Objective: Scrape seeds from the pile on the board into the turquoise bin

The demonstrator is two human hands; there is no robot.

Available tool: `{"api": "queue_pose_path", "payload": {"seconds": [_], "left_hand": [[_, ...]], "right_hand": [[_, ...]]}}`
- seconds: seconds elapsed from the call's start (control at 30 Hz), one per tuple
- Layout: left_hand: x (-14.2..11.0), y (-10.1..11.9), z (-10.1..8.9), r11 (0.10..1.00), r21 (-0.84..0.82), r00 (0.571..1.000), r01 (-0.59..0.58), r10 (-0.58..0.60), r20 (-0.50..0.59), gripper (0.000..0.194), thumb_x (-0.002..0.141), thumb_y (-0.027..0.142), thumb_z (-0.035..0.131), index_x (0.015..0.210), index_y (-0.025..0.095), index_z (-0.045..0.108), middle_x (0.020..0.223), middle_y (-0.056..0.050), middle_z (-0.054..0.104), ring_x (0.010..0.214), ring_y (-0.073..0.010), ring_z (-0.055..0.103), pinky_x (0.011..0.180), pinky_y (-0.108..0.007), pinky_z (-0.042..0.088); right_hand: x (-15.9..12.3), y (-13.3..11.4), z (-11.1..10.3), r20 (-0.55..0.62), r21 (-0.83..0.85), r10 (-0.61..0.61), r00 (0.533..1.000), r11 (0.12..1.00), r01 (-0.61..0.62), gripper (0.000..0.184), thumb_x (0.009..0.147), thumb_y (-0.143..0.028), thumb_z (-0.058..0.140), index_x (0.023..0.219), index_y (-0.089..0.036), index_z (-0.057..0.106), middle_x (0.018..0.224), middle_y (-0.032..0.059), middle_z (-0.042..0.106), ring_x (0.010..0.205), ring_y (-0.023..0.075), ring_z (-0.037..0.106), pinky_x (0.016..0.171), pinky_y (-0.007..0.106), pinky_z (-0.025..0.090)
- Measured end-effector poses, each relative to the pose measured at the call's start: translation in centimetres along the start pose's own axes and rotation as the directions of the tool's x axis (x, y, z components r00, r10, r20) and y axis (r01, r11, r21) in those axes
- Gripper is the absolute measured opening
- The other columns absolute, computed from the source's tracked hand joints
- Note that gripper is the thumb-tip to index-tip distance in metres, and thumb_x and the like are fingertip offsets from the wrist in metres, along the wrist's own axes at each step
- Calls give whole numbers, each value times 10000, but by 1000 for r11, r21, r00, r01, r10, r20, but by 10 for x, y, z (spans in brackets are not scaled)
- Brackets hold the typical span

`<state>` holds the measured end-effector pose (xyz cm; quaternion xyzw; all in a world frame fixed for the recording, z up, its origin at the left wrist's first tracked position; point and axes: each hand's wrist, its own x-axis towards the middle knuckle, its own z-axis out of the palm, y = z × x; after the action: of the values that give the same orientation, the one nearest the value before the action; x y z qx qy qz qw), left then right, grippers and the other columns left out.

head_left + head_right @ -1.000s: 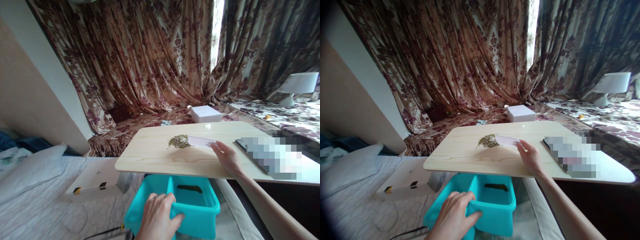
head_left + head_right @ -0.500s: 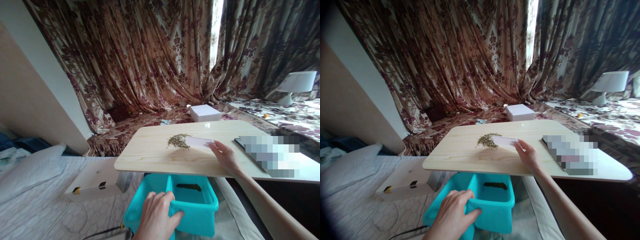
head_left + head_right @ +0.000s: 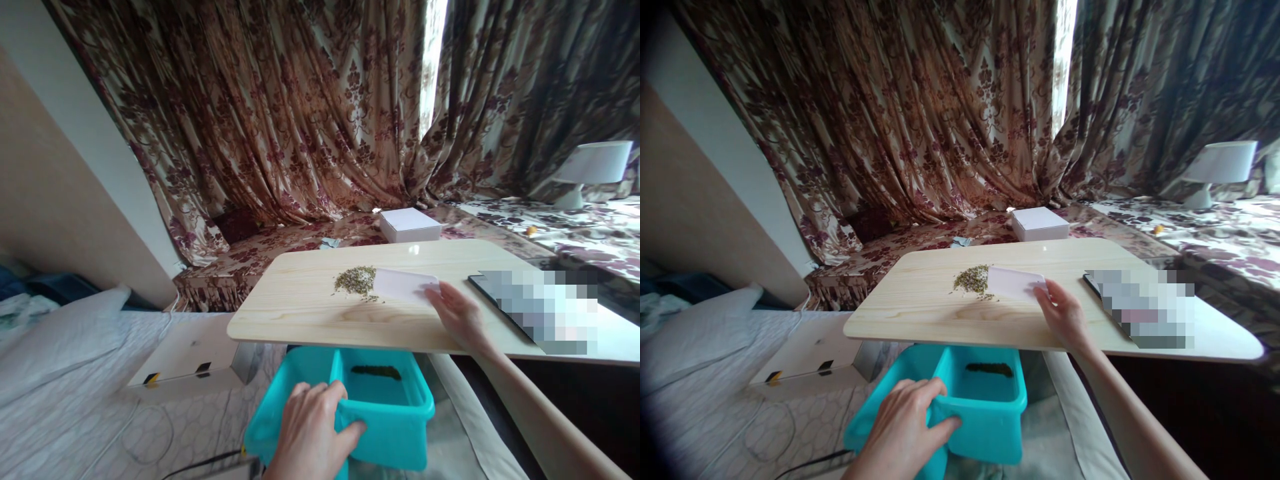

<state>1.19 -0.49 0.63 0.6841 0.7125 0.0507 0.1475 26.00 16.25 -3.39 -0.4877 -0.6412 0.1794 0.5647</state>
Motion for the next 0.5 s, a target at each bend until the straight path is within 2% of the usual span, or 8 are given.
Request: {"api": "queue_pose_path", "payload": {"seconds": [0.13, 0.33, 0.5], "left_hand": [[1, 0, 1, 1000, -11, 1000, -1, 1, 3, 154, 699, 316, 597, 838, 251, 612, 856, 16, 655, 883, -217, 522, 727, -284, 320], [4, -1, 1, 1000, -10, 1000, -3, 3, 17, 143, 684, 308, 613, 814, 252, 600, 852, 29, 657, 861, -224, 522, 722, -300, 314], [2, 0, -1, 1000, -19, 1000, -25, 25, 6, 130, 693, 308, 596, 803, 239, 601, 853, 19, 655, 876, -230, 531, 739, -306, 328]], "right_hand": [[0, -4, -2, -48, -22, 16, 999, 1000, -17, 216, 759, -343, 519, 875, -193, 621, 787, 55, 694, 726, 198, 649, 665, 309, 516], [-4, -15, -10, -95, -148, 34, 995, 988, -48, 179, 751, -328, 500, 823, -208, 612, 721, 35, 669, 625, 176, 612, 568, 276, 483], [-8, -22, -13, -60, -105, 36, 998, 994, -43, 177, 742, -350, 512, 796, -214, 612, 700, 27, 660, 623, 174, 605, 544, 260, 477]]}}
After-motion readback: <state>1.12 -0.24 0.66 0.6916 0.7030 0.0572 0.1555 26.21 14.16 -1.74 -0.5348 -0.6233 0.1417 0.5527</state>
